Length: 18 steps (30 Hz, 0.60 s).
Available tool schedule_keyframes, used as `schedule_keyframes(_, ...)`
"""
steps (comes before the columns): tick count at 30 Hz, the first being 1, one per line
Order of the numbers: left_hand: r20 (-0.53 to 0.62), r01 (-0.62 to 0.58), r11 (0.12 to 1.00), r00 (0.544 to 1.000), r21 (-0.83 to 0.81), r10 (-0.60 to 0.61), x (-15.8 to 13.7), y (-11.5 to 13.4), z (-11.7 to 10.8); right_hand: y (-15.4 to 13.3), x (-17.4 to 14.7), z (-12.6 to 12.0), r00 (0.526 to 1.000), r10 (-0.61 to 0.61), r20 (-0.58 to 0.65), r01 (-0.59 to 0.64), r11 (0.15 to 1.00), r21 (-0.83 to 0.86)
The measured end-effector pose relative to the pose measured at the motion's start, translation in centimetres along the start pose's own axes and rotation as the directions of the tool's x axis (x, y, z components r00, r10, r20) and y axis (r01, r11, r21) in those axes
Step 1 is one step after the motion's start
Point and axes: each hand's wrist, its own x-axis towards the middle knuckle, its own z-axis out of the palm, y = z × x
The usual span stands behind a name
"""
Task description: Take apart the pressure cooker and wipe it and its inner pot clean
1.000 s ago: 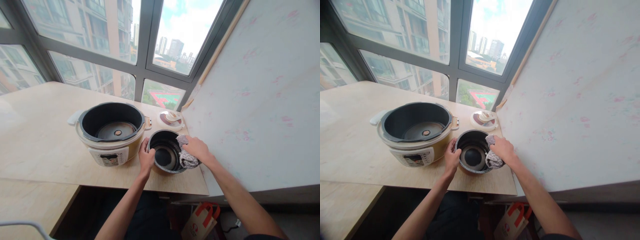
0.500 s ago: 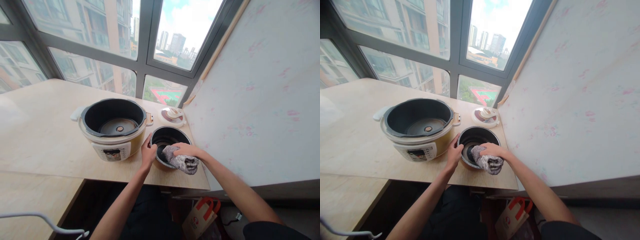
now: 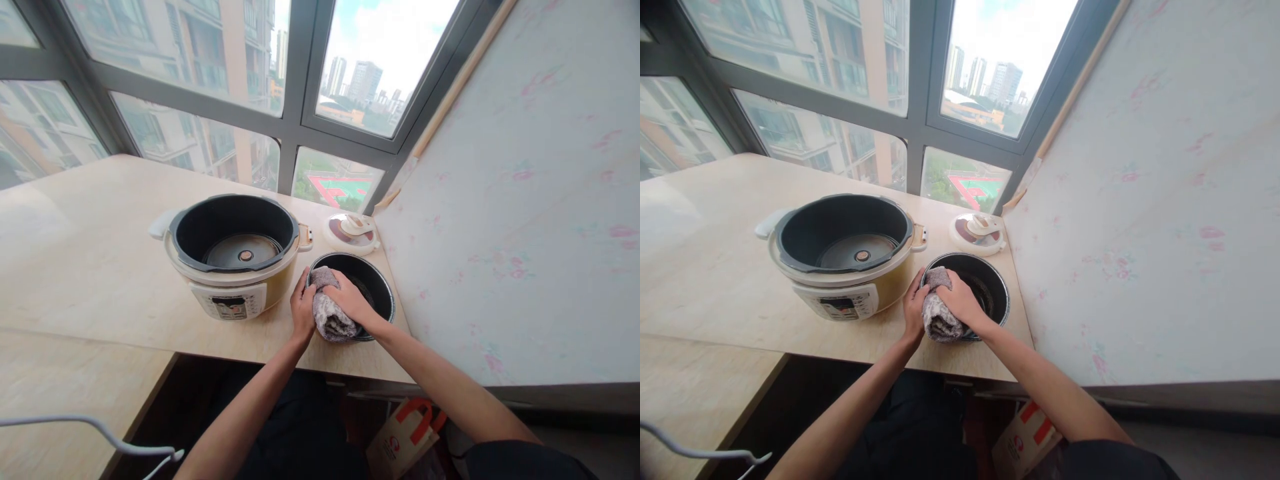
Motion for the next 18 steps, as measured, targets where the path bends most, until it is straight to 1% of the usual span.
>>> schedule_keyframes(2,0.011,-0.005,1.0,1.0,-0.007,0.005,0.0,0.0,-0.1,-0.1,-0.1,0.2,1.0,0.01,-0.009,-0.01,1.0,0.015)
schedule_keyframes(6,0.007,0.005,1.0,1.0,0.011,-0.005,0.0,0.1,-0.4,-0.3,-0.6,-0.1,0.998,-0.026,0.054,0.025,0.999,0.03)
schedule_keyframes(10,-0.046,-0.011,0.999,0.999,0.042,0.013,-0.4,0.2,-0.5,-0.7,-1.5,-1.3,0.982,-0.114,0.148,0.123,0.991,-0.054)
schedule_keyframes(12,-0.065,-0.038,0.998,0.997,0.049,0.041,-0.6,0.3,-0.5,-0.9,-1.8,-2.2,0.97,-0.129,0.207,0.157,0.98,-0.123)
schedule_keyframes(15,-0.073,-0.061,0.997,0.995,0.052,0.065,-0.8,0.3,-0.7,-1.0,-2.2,-3.7,0.95,-0.087,0.301,0.17,0.95,-0.262)
schedule_keyframes(18,-0.078,-0.056,0.996,0.995,0.069,0.061,-0.9,0.4,-0.8,-1.2,-2.7,-5.6,0.921,0.019,0.39,0.165,0.886,-0.433)
